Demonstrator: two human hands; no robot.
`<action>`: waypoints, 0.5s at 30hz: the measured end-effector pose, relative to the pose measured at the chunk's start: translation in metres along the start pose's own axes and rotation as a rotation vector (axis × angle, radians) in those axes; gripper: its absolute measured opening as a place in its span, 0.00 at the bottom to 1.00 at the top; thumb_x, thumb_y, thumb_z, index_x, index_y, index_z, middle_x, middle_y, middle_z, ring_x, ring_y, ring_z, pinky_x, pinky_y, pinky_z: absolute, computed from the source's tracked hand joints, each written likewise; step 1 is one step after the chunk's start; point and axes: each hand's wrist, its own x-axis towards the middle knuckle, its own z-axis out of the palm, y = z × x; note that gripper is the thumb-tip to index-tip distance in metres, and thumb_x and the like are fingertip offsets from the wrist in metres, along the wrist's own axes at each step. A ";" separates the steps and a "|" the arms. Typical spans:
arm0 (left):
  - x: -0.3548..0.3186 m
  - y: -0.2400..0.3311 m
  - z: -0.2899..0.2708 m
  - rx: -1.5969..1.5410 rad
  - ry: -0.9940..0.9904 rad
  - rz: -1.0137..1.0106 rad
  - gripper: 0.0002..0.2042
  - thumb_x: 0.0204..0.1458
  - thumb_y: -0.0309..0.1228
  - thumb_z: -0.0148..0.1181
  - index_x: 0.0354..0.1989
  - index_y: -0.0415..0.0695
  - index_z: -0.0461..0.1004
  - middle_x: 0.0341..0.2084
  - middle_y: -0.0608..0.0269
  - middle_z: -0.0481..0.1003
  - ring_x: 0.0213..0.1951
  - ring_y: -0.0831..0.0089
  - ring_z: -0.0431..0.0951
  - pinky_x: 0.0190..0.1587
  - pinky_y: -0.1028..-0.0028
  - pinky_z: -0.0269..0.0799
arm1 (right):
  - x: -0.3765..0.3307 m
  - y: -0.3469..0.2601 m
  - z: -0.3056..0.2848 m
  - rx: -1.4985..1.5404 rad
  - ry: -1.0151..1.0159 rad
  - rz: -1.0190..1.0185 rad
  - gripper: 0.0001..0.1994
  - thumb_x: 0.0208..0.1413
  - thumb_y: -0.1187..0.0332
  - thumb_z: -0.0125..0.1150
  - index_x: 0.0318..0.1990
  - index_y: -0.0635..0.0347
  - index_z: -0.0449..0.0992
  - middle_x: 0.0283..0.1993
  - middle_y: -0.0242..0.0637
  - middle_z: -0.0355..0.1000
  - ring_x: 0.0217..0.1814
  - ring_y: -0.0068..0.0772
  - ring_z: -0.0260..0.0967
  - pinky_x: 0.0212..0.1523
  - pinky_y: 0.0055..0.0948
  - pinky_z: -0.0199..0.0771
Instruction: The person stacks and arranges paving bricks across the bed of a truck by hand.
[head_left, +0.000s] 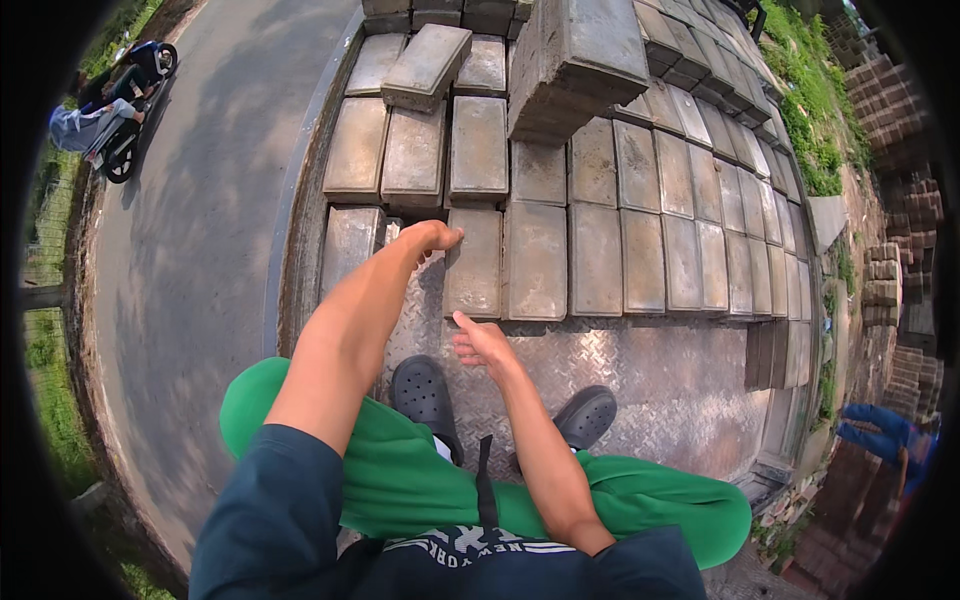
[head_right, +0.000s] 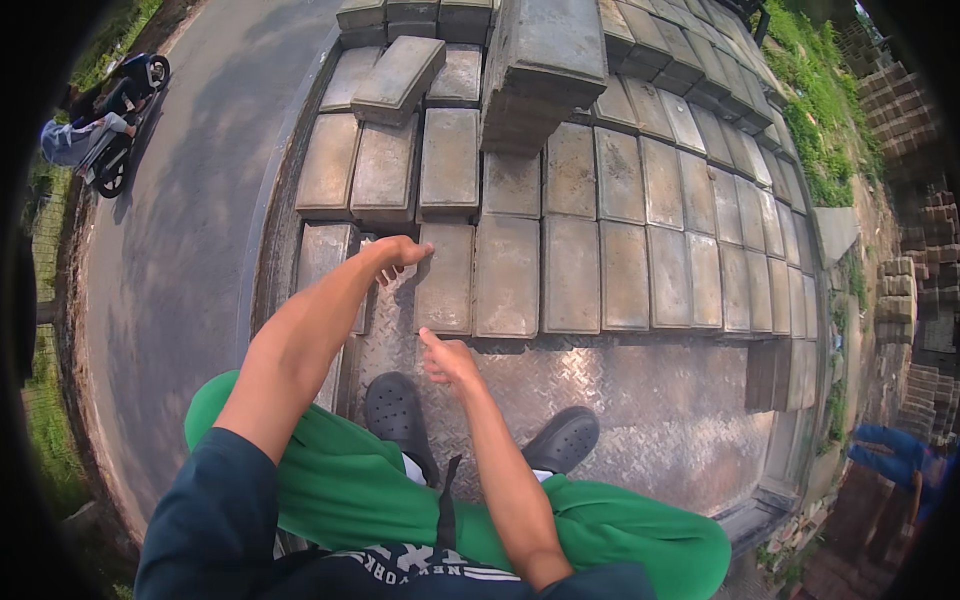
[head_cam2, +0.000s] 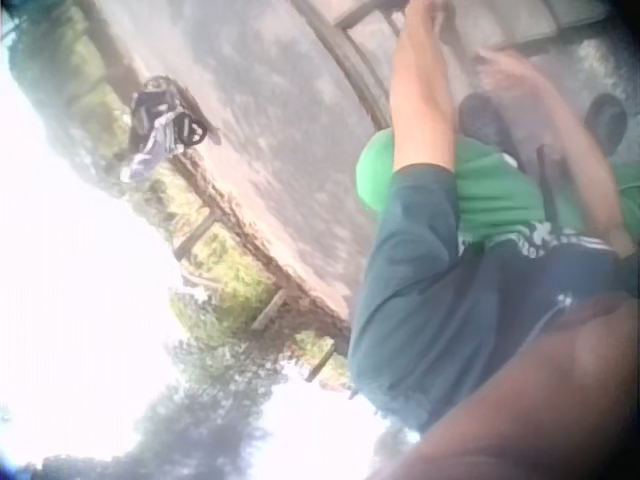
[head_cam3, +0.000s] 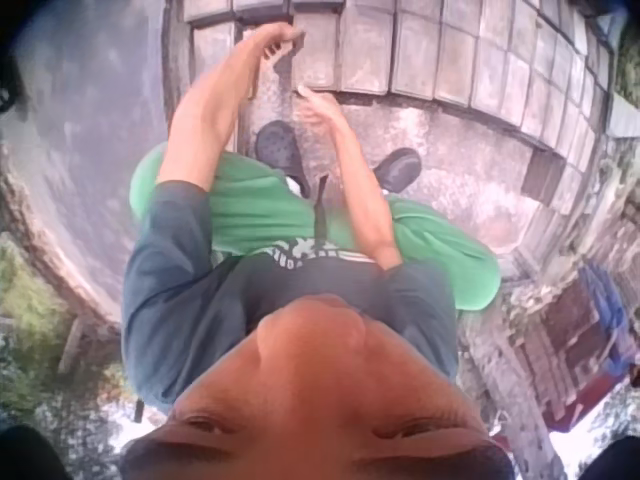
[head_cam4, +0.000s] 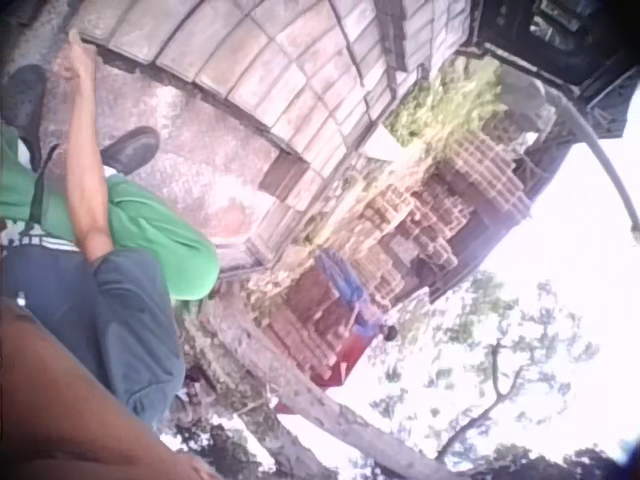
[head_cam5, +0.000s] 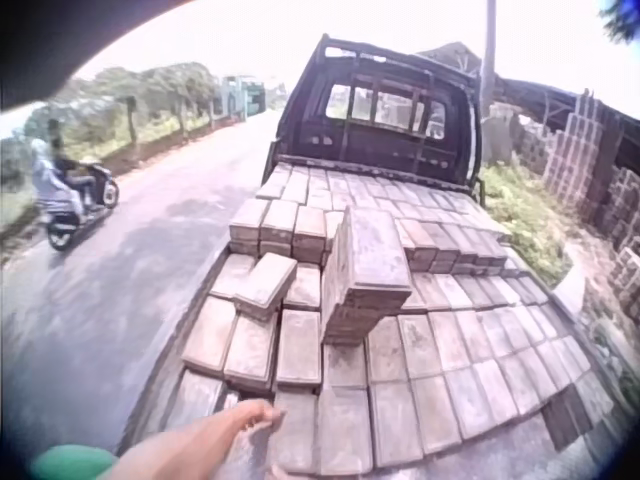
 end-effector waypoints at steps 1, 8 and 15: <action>-0.010 0.000 -0.021 0.135 -0.064 0.022 0.36 0.59 0.58 0.44 0.59 0.32 0.67 0.49 0.44 0.76 0.44 0.55 0.81 0.44 0.58 0.79 | 0.002 -0.003 -0.002 -0.105 0.026 -0.017 0.34 0.59 0.43 0.57 0.60 0.66 0.69 0.52 0.47 0.75 0.49 0.39 0.76 0.47 0.35 0.75; -0.059 0.015 -0.114 0.133 0.081 0.119 0.29 0.59 0.54 0.49 0.46 0.35 0.74 0.37 0.52 0.82 0.34 0.64 0.83 0.39 0.64 0.80 | -0.049 -0.096 -0.015 -0.061 0.339 -0.666 0.19 0.60 0.55 0.61 0.44 0.65 0.76 0.34 0.37 0.78 0.35 0.25 0.75 0.36 0.26 0.73; -0.056 0.014 -0.118 0.176 0.687 0.359 0.25 0.55 0.51 0.55 0.43 0.38 0.79 0.46 0.50 0.79 0.47 0.58 0.80 0.50 0.62 0.75 | -0.166 -0.298 -0.042 -0.678 1.200 -1.231 0.44 0.49 0.34 0.61 0.61 0.64 0.65 0.60 0.57 0.64 0.64 0.52 0.61 0.63 0.45 0.61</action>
